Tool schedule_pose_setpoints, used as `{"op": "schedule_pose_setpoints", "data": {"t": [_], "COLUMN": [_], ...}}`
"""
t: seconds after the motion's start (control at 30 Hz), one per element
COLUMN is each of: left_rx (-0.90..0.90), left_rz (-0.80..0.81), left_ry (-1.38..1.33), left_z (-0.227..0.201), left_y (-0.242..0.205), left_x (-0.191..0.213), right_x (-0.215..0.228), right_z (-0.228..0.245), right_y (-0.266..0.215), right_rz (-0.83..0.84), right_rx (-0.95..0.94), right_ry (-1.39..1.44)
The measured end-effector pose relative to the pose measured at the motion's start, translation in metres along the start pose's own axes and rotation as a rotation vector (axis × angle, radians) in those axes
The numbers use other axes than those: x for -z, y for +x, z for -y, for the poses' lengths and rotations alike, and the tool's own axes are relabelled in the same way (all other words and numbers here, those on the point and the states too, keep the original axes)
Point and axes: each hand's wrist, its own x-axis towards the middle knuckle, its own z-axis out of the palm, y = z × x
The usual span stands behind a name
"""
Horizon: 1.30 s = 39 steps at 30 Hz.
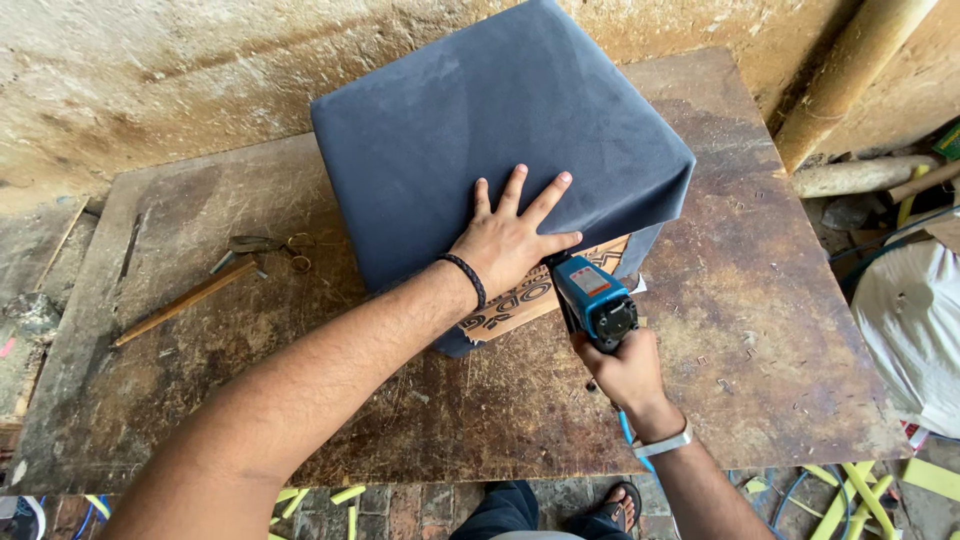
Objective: The person covers a rectangular box with dark gray fabric, smoothing it over the top and sides. Using a pneumatic staple gun, they secure the fabric to the underside of the box, working around the edges and corners to create a taut finish.
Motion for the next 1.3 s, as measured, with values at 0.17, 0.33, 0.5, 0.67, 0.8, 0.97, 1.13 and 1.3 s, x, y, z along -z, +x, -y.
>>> {"op": "schedule_pose_setpoints", "data": {"t": [0.17, 0.33, 0.5, 0.67, 0.8, 0.97, 1.13, 1.3], "left_rx": [-0.027, -0.12, 0.023, 0.051, 0.006, 0.009, 0.005, 0.004], "left_rz": [-0.018, -0.037, -0.096, -0.086, -0.317, -0.525, -0.64, -0.614], "left_ry": [0.007, -0.405, -0.413, -0.391, -0.393, -0.468, -0.528, -0.493], "left_z": [0.001, 0.043, 0.087, 0.089, 0.093, 0.087, 0.081, 0.078], "left_y": [0.001, -0.015, -0.123, -0.153, -0.145, -0.158, -0.153, -0.151], "left_x": [-0.008, -0.012, -0.037, -0.073, -0.094, -0.11, -0.113, -0.116], "right_x": [-0.005, 0.0, -0.001, -0.022, -0.073, -0.136, -0.143, -0.145], "right_z": [-0.005, -0.031, -0.076, -0.083, -0.019, 0.081, 0.118, 0.092], "right_y": [0.0, 0.0, -0.003, -0.01, -0.004, -0.017, -0.022, -0.018], "right_rz": [-0.016, -0.008, 0.093, 0.132, 0.301, 0.289, 0.163, 0.138], "right_rx": [0.054, -0.101, -0.396, -0.154, -0.271, -0.213, -0.185, -0.27], "right_ry": [-0.114, -0.37, -0.724, -0.936, 0.147, 1.019, 1.046, 1.01]}}
